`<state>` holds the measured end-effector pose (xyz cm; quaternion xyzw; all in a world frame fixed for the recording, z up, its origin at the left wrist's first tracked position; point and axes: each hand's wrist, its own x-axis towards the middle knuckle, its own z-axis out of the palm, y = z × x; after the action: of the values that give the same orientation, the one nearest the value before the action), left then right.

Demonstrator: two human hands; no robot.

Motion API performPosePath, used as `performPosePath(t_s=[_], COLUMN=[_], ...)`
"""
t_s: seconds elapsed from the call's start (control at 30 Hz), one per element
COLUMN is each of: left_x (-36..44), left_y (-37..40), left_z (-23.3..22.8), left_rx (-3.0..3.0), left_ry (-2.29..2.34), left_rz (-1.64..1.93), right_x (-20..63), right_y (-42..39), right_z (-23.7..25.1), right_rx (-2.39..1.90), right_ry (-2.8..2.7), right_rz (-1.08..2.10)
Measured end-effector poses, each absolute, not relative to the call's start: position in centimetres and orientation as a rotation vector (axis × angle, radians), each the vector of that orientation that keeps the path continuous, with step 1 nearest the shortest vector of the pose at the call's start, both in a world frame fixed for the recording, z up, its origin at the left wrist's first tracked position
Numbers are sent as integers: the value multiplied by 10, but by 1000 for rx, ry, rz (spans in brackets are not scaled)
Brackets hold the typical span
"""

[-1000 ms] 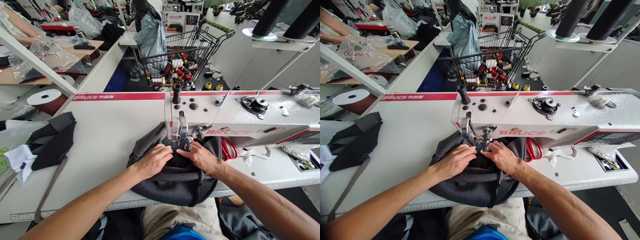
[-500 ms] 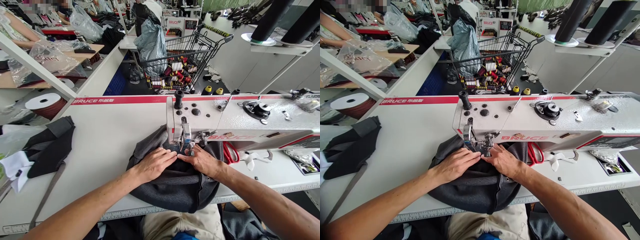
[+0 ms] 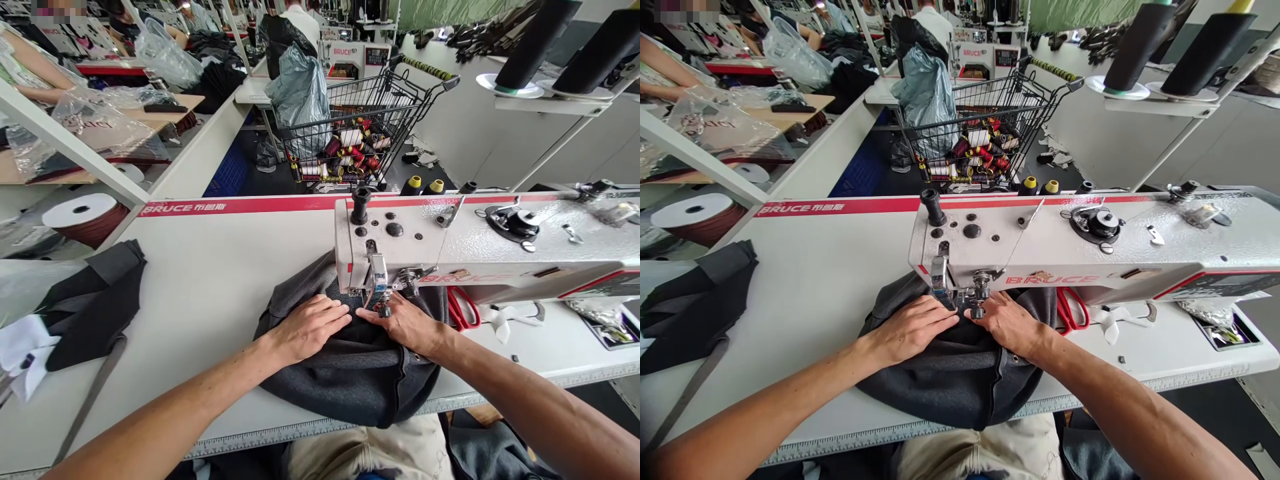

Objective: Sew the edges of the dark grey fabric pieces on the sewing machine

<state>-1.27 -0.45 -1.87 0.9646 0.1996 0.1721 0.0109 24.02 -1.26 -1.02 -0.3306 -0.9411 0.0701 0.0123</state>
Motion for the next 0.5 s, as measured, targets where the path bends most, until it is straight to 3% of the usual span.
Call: performPosePath(t_s=[0.5], left_x=[-17], left_y=[18], left_z=[-19], left_rx=[3057], left_ry=[612], left_rz=[505], right_x=[240], right_y=[5], right_z=[-14], right_rx=[-1077], right_ry=[-2837], right_rz=[401])
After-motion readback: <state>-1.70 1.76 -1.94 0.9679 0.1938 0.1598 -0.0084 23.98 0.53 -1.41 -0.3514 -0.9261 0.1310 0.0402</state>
